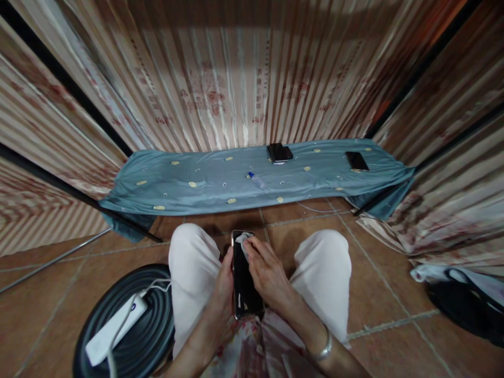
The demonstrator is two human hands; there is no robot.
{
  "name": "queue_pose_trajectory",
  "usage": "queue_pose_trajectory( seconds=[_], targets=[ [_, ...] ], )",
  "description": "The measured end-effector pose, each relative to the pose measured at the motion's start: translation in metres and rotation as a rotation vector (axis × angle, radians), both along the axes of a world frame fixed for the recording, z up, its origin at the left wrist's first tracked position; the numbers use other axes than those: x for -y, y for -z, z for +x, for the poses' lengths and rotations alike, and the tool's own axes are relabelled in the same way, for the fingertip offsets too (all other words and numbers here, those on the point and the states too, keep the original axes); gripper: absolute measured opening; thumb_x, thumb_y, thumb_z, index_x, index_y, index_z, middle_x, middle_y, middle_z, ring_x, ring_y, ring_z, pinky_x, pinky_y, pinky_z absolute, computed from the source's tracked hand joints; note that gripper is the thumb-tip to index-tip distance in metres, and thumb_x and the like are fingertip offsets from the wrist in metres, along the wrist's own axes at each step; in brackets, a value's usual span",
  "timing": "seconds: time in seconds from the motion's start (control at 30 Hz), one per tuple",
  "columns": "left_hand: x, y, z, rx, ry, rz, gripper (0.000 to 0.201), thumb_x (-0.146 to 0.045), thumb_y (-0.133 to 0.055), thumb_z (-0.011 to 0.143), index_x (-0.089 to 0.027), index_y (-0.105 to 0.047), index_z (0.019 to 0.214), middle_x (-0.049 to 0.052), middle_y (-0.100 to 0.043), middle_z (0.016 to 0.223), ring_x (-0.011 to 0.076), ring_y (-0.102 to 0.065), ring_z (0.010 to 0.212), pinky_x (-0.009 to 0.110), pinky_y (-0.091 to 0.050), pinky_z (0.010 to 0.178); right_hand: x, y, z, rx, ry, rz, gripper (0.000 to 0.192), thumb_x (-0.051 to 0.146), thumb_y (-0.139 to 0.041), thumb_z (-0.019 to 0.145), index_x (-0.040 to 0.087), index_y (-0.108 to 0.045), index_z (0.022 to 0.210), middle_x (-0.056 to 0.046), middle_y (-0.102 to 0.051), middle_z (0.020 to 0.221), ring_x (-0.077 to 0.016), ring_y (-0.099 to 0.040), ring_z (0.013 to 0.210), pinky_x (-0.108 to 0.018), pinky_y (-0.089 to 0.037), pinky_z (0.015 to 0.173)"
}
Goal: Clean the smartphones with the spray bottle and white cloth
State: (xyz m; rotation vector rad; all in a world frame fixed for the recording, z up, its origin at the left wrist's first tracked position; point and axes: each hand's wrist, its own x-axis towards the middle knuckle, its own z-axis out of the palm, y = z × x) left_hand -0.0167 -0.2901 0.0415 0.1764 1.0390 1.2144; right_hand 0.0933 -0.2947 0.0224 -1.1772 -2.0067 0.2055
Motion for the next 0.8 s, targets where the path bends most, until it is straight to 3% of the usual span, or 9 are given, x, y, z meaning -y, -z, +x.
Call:
queue_pose_trajectory(
  seconds=[0.17,0.33,0.43,0.57,0.7,0.8],
  targets=[
    [-0.006,-0.001,-0.006,0.096,0.011,-0.11,0.034,-0.037,-0.063,0.08,-0.013,-0.071,0.101,0.008,-0.076,0.096,0.0241,-0.069,0.099,0.035,-0.052,0.094,0.005,0.002,0.002,-0.082,-0.115,-0.053,0.036,0.015,-0.041,0.098,0.018,-0.058,0.129,-0.01,-0.064,0.121,-0.02,-0.061,0.11,-0.032,-0.054,0.095],
    [0.004,-0.006,-0.001,0.082,0.019,0.002,0.031,-0.03,-0.063,0.084,-0.018,-0.07,0.112,0.005,-0.075,0.105,0.0213,-0.066,0.108,0.033,-0.046,0.101,-0.02,0.013,0.015,-0.116,0.028,0.002,0.033,0.02,-0.042,0.098,0.018,-0.061,0.126,-0.013,-0.066,0.119,-0.0234,-0.062,0.113,-0.039,-0.054,0.098],
    [0.01,-0.008,0.004,0.126,0.077,0.027,0.034,-0.035,-0.06,0.087,-0.022,-0.069,0.117,0.004,-0.074,0.11,0.0212,-0.063,0.115,0.034,-0.043,0.106,-0.033,0.011,0.017,-0.127,0.025,-0.013,0.035,0.02,-0.043,0.098,0.017,-0.06,0.128,-0.013,-0.066,0.12,-0.0243,-0.062,0.114,-0.04,-0.054,0.098],
    [0.008,-0.004,0.005,0.14,0.052,0.023,0.032,-0.03,-0.059,0.088,-0.019,-0.07,0.115,0.005,-0.073,0.112,0.0214,-0.062,0.117,0.034,-0.042,0.107,-0.036,0.001,0.008,-0.17,-0.001,-0.009,0.035,0.02,-0.044,0.097,0.019,-0.06,0.128,-0.012,-0.065,0.121,-0.0227,-0.062,0.115,-0.038,-0.052,0.1],
    [-0.002,0.002,-0.001,0.167,-0.002,0.002,0.031,-0.029,-0.063,0.084,-0.014,-0.07,0.11,0.007,-0.075,0.105,0.0223,-0.065,0.11,0.033,-0.047,0.102,-0.03,-0.003,-0.004,-0.188,-0.068,-0.021,0.033,0.021,-0.045,0.097,0.02,-0.061,0.126,-0.012,-0.065,0.12,-0.0221,-0.062,0.113,-0.038,-0.052,0.1],
    [-0.01,0.004,-0.007,0.205,0.043,-0.085,0.03,-0.036,-0.062,0.084,-0.012,-0.072,0.099,0.008,-0.076,0.092,0.023,-0.07,0.095,0.032,-0.054,0.089,-0.022,-0.001,-0.01,-0.182,-0.107,-0.059,0.033,0.021,-0.044,0.098,0.022,-0.061,0.126,-0.01,-0.065,0.12,-0.022,-0.061,0.114,-0.039,-0.051,0.101]
  ],
)
